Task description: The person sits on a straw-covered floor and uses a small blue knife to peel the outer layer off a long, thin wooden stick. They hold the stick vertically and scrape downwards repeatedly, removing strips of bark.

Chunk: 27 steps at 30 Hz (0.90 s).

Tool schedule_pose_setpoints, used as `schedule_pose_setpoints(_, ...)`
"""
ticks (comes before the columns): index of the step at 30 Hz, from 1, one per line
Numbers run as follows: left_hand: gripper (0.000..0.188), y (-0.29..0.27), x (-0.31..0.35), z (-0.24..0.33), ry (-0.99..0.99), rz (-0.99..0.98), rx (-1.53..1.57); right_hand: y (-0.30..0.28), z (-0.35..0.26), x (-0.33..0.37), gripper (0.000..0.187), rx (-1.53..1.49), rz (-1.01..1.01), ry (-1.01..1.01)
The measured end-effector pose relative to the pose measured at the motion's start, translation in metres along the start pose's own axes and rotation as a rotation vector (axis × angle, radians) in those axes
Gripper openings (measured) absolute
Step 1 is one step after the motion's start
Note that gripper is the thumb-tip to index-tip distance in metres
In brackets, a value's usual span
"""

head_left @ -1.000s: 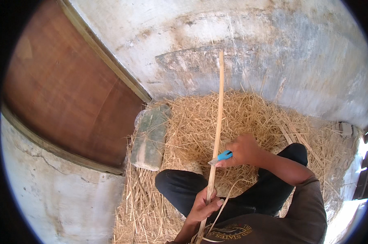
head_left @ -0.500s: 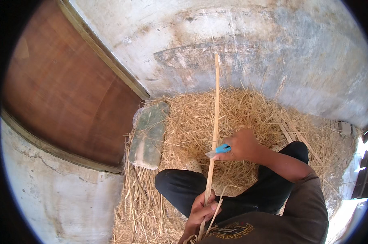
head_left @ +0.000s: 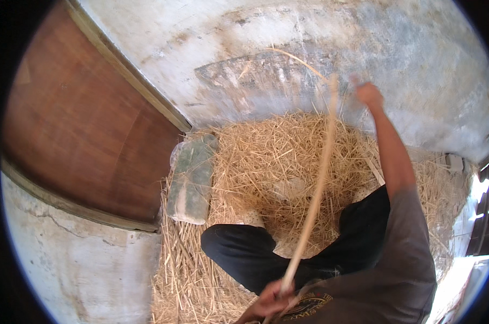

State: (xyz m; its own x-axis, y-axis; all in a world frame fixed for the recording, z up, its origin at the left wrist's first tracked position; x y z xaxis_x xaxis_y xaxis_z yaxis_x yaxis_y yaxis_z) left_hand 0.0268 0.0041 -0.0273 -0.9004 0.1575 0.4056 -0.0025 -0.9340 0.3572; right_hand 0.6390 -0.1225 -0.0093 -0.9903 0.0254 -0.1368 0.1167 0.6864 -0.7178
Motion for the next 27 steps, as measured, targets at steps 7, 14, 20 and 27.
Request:
schedule_pose_setpoints(7, 0.026, -0.046, -0.012, 0.019, 0.074, 0.348, 0.095, 0.062, -0.015, 0.108, 0.083, 0.137, -0.301, -0.233)
schedule_pose_setpoints(14, 0.028, -0.054, -0.057, 0.072, 0.275, 0.250, 0.307, 0.023, -0.140, 0.327, 0.059, -0.359, -0.655, -0.996)
schedule_pose_setpoints(20, 0.025, -0.030, -0.065, 0.057, 0.272, 0.001, 0.592, 0.026, -0.150, 0.351, 0.065, -0.285, -0.591, -1.121)
schedule_pose_setpoints(27, 0.020, -0.025, -0.064, 0.061, 0.290, -0.041, 0.659, 0.022, -0.151, 0.373, 0.063, -0.318, -0.627, -1.179)
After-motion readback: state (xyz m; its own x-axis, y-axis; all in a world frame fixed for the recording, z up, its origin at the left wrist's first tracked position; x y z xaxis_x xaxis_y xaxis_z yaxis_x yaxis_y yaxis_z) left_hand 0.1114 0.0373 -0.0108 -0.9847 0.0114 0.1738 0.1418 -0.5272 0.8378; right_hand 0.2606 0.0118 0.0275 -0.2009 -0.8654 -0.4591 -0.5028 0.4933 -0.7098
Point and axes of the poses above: each hand's wrist, its own x-axis away from the middle knuckle, its own y-axis out of the palm, z = x × y, the point moved 8 cm from there along -x, towards the middle knuckle, and after that the axes turned 9 degrees about -x, right-handed, at the moved point
